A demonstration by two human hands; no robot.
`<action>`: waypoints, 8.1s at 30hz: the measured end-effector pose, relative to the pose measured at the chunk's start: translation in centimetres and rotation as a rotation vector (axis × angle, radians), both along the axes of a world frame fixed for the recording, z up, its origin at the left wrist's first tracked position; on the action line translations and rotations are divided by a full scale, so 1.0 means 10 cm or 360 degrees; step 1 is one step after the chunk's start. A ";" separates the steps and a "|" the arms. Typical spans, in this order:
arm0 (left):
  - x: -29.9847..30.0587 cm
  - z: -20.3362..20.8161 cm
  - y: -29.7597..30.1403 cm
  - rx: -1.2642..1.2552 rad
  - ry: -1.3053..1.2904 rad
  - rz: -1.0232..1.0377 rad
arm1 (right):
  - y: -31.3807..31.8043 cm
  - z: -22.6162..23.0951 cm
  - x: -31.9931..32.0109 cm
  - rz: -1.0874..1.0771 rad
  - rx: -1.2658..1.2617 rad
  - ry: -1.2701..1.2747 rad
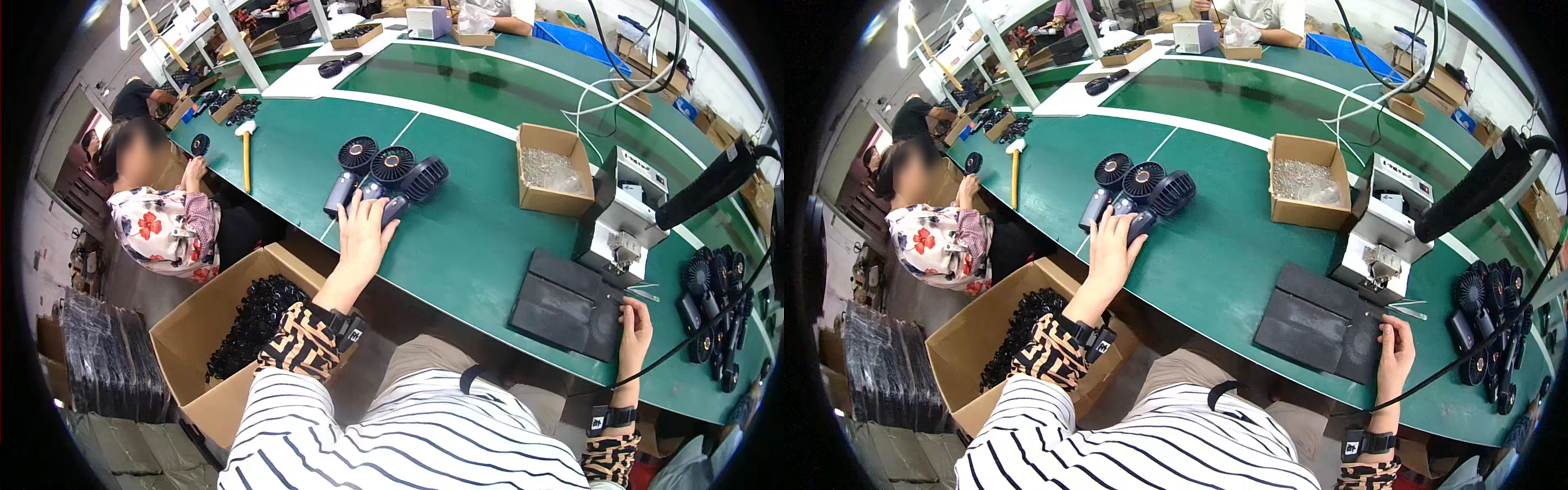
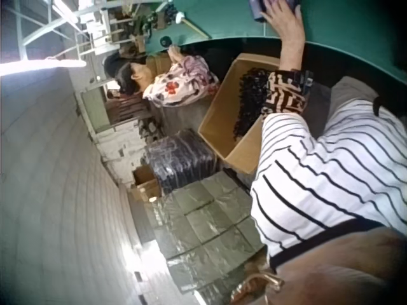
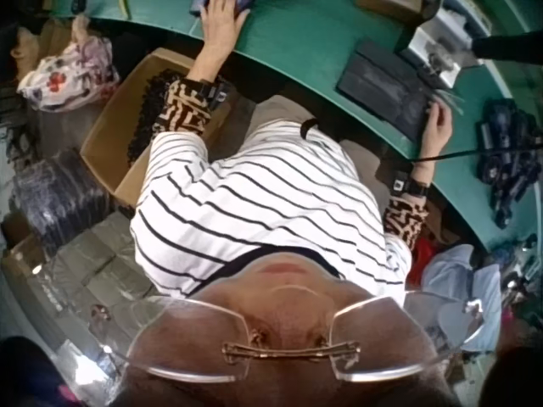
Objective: Assemble small portable electric fans using an electric screwdriver.
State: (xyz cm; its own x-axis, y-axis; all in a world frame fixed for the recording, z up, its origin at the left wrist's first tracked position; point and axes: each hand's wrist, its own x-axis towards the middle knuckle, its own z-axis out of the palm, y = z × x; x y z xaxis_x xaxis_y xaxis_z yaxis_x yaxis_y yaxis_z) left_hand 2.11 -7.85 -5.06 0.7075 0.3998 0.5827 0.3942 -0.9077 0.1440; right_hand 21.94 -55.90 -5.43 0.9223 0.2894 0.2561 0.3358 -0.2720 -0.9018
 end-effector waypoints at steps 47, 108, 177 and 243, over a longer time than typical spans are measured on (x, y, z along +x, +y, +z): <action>-3.07 -0.41 -1.77 -0.3080 0.1168 0.0186 | -1.57 0.27 -2.54 0.0780 -0.0901 0.1352; -2.76 -0.14 -0.42 -0.2887 0.2064 -0.0380 | -0.62 -0.86 -2.16 0.1034 0.0039 0.1239; -0.86 -0.45 -1.93 -0.1300 0.1819 -0.1075 | 0.10 -0.73 -1.70 0.0934 -0.0745 0.0905; -1.00 -0.47 -1.67 -0.2083 0.1275 -0.1017 | -0.45 -0.33 -1.84 0.0834 -0.0663 0.1073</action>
